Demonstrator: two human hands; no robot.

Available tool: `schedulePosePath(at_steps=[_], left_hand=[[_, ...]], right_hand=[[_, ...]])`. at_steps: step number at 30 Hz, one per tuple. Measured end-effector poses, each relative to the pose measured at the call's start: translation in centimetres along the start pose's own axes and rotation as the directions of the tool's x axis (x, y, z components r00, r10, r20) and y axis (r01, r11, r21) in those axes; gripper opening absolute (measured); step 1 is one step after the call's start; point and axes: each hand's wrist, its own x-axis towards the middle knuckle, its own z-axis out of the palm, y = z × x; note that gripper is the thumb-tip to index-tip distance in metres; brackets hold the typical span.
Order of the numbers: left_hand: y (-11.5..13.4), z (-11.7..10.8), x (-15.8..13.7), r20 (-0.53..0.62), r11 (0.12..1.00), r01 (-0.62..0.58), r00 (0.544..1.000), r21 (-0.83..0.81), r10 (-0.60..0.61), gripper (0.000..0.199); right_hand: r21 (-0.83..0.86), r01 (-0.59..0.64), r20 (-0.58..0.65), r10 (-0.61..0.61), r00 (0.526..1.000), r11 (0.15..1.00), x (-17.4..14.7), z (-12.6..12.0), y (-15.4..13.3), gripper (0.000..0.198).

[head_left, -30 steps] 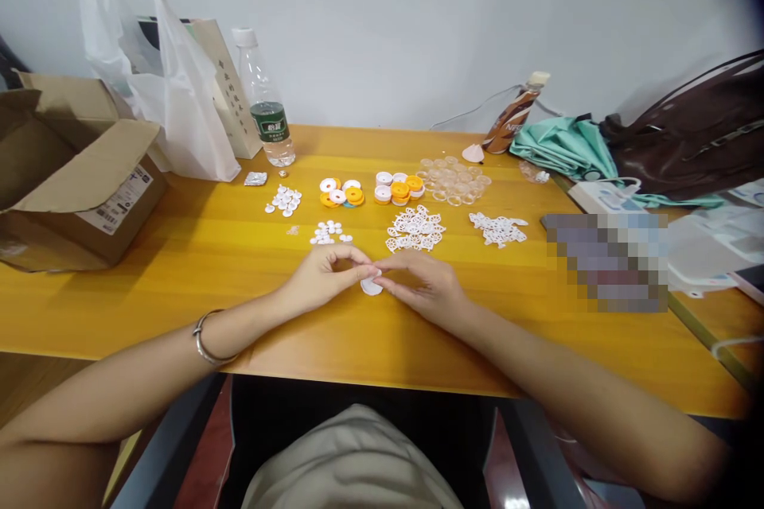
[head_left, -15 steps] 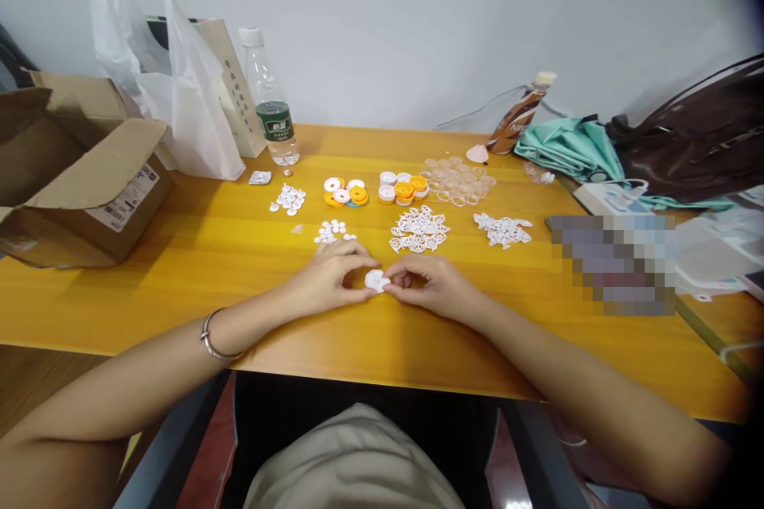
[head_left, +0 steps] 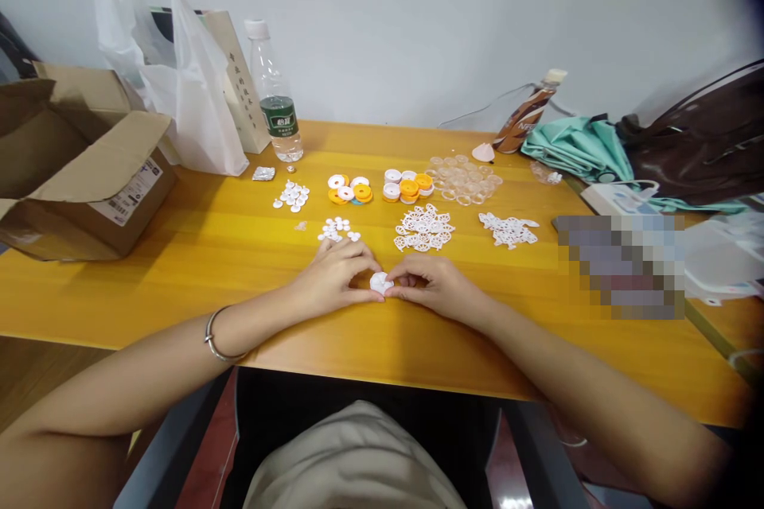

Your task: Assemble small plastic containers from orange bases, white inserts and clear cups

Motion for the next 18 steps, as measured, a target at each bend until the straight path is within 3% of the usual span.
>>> schedulePosePath(at_steps=[13, 18], left_hand=[[0.33, -0.28, -0.03, 0.020, 1.000, 0.017, 1.000, 0.010, -0.018, 0.034], [0.33, -0.28, 0.02, 0.015, 1.000, 0.017, 1.000, 0.000, -0.017, 0.034]], right_hand=[[0.003, 0.004, 0.028, -0.004, 1.000, 1.000, -0.14, -0.17, 0.15, 0.021], [-0.012, 0.072, 0.023, -0.072, 0.997, 0.997, -0.13, -0.40, 0.22, 0.019]])
